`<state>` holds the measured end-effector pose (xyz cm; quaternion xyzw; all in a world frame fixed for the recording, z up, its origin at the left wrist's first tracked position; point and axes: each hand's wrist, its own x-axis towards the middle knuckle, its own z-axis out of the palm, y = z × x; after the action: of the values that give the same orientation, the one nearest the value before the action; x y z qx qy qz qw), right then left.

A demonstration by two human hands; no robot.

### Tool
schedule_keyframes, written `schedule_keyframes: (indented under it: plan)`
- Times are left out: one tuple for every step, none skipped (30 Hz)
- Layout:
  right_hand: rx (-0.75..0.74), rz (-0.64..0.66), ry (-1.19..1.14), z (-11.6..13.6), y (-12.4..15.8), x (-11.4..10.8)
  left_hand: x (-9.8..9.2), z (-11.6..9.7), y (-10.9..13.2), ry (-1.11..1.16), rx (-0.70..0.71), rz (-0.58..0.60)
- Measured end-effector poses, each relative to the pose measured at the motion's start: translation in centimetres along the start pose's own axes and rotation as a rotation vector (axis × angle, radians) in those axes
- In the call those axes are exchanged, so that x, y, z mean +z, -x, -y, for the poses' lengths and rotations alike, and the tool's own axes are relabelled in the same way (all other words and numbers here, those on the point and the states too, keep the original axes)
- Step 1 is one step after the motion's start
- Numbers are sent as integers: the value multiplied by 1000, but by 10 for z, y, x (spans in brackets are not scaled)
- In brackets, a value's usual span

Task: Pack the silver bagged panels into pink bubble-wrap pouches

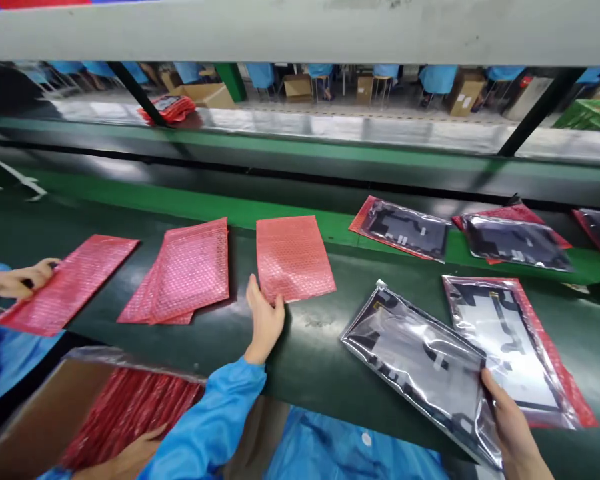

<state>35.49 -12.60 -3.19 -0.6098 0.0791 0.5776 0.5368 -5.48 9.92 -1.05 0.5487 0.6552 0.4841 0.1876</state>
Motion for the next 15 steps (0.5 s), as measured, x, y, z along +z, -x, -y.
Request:
schedule_keyframes:
  plan:
    - [12,12,0,-4,-6,-2,-3,-2,7,-131,116,30]
    - [21,21,6,-8,-11,-3,-5,-6,12,-227,227,92]
    - [24,27,17,-11,-14,-2,-6,-10,14,-292,324,188]
    - [25,30,35,-13,-16,0,-6,-15,15,-330,397,306]
    - [19,38,58,-13,-17,3,-5,-19,13,-353,444,423]
    - [16,53,86,-13,-16,6,-3,-23,11,-369,463,515]
    - [15,66,114,-12,-15,10,-1,-26,8,-383,460,575]
    - [15,73,139,-11,-14,14,2,-29,5,-391,444,609]
    - [15,78,156,-9,-12,19,5,-31,3,-390,423,629]
    - [13,84,167,-8,-9,23,8,-33,1,-378,399,648]
    - [10,88,177,-6,-7,29,11,-34,-1,-360,372,669]
    - [8,92,186,-5,-4,35,13,-35,-1,-339,343,687]
    - [7,95,198,-3,-1,42,15,-35,-1,-320,313,699]
    - [2,103,210,-2,3,50,17,-35,-1,-304,277,697]
    - [-3,111,221,0,7,58,18,-36,0,-287,237,684]
